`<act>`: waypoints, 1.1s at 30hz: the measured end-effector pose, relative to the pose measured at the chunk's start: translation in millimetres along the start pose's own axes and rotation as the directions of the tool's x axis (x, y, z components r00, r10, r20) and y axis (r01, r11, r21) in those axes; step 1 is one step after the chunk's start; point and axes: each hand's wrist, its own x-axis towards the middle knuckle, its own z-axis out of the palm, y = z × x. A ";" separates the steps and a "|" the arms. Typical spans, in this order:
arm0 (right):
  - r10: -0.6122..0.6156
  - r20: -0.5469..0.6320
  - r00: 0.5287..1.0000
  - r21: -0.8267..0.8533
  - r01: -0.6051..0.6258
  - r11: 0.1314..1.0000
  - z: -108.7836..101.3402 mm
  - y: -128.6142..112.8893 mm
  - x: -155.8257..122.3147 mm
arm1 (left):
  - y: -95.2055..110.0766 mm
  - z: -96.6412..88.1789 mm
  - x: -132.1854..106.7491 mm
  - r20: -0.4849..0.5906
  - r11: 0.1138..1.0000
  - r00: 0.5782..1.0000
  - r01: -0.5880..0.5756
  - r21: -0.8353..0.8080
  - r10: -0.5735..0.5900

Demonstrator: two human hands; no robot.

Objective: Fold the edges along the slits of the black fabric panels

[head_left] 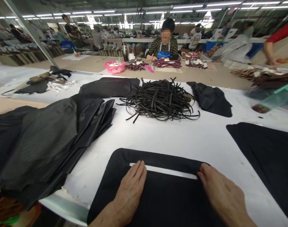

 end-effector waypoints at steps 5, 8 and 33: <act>-0.484 -0.401 0.778 -0.064 0.503 0.862 33.6 -41.4 -19.7 | 2.6 -3.4 9.6 -0.017 0.981 0.997 -0.080 -0.179 0.078; -0.681 -0.430 0.592 -0.174 0.686 0.707 53.7 -52.1 -23.1 | 0.3 -1.3 6.8 0.001 0.977 0.994 -0.110 -0.182 0.112; -0.450 0.149 0.880 0.395 0.364 0.843 -6.8 -192.4 36.6 | -5.6 -0.6 -31.4 -0.158 0.988 0.986 0.083 0.132 -0.062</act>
